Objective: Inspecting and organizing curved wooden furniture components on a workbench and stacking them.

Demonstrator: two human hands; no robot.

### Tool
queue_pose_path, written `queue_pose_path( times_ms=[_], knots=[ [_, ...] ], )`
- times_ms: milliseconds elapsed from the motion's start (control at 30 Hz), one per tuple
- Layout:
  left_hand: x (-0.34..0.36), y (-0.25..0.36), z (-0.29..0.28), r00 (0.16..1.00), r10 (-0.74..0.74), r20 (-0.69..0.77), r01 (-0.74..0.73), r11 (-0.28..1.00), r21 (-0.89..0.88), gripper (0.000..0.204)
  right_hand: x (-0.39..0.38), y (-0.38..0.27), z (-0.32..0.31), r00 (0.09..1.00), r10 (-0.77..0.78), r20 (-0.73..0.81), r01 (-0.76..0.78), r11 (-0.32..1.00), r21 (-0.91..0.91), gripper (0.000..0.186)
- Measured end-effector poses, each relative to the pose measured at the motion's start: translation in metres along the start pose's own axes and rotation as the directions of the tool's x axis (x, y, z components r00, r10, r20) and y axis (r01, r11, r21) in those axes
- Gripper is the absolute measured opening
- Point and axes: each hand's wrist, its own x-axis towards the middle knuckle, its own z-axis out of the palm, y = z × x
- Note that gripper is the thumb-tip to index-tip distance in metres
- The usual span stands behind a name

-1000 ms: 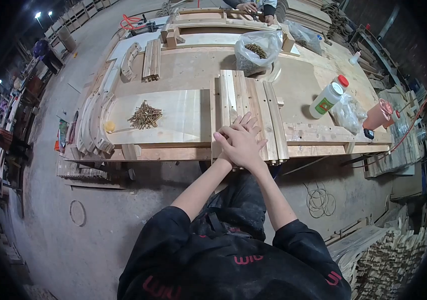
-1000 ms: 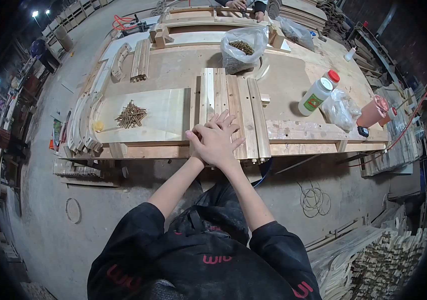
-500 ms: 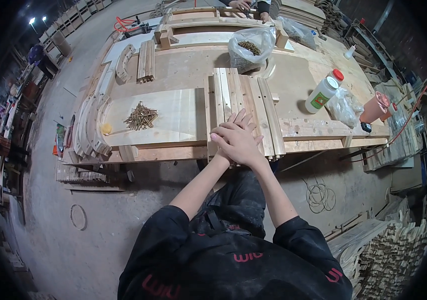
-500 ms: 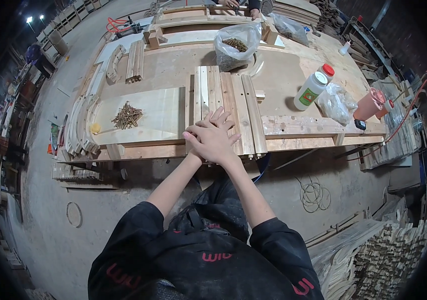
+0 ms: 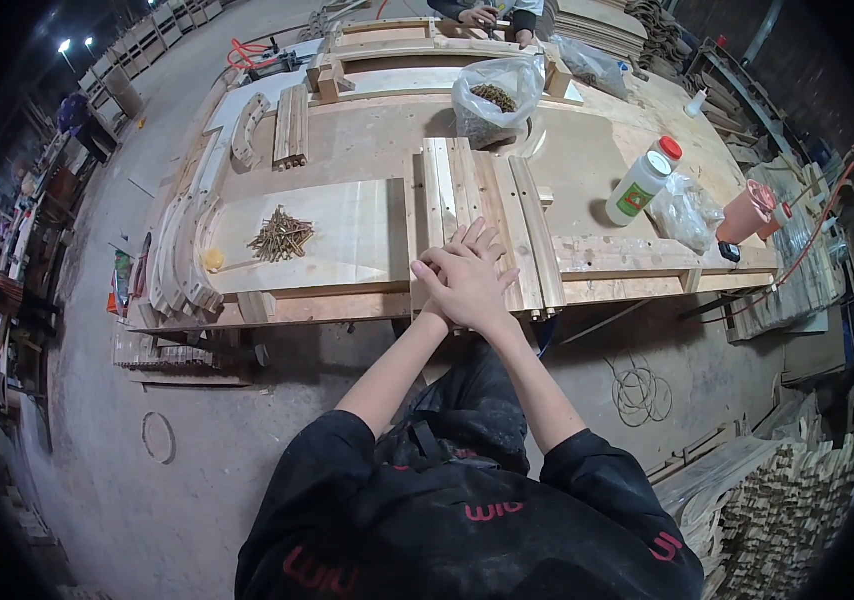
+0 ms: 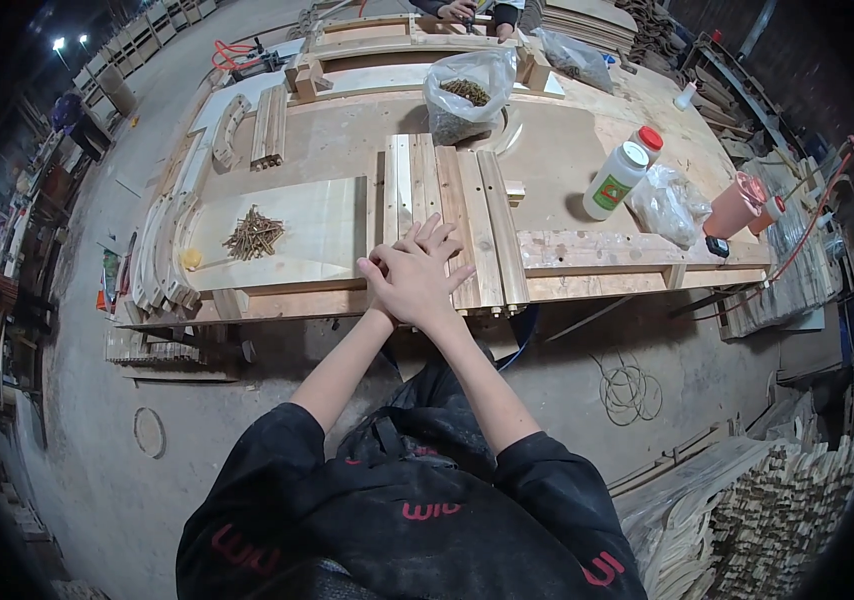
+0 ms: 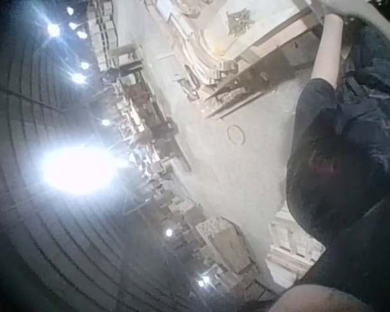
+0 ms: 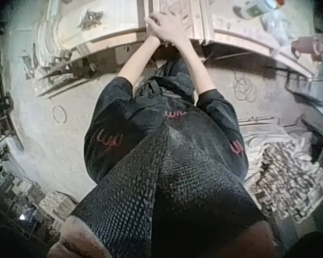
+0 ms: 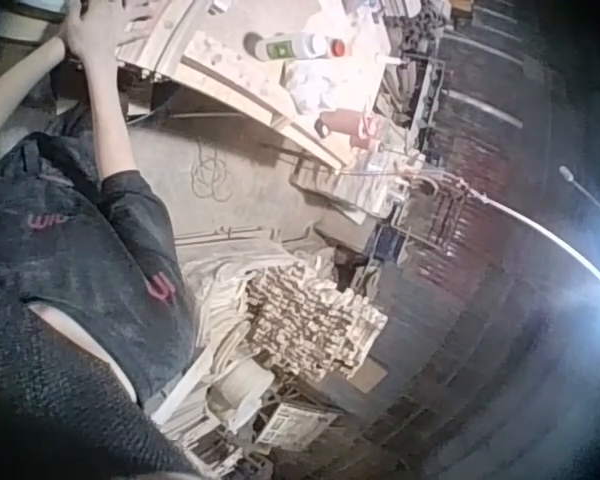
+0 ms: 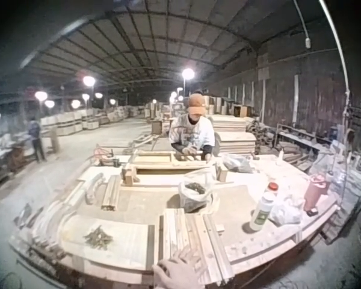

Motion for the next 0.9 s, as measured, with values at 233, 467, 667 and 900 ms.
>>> queue_pose_path(
  times_ms=[233,467,667,900],
  knots=[
    [0.004,0.003,0.005,0.997,-0.034,0.073,0.039,0.997,-0.069,0.056,0.001,0.011,0.000,1.000,0.024,-0.016,-0.024,0.999,0.041,0.035],
    [0.001,-0.001,0.011,1.000,-0.009,-0.016,0.010,0.998,0.057,0.056,0.002,0.011,0.008,1.000,-0.002,-0.024,0.004,0.997,0.079,0.035],
    [0.000,0.000,0.005,1.000,-0.016,-0.005,0.016,0.998,-0.064,0.056,0.002,0.013,0.005,1.000,-0.006,-0.011,0.007,0.996,0.088,0.034],
    [0.001,-0.001,0.005,1.000,-0.031,-0.003,0.031,0.996,-0.084,0.053,0.003,0.029,0.020,0.989,-0.082,-0.119,0.080,0.996,-0.026,0.032]
  ],
)
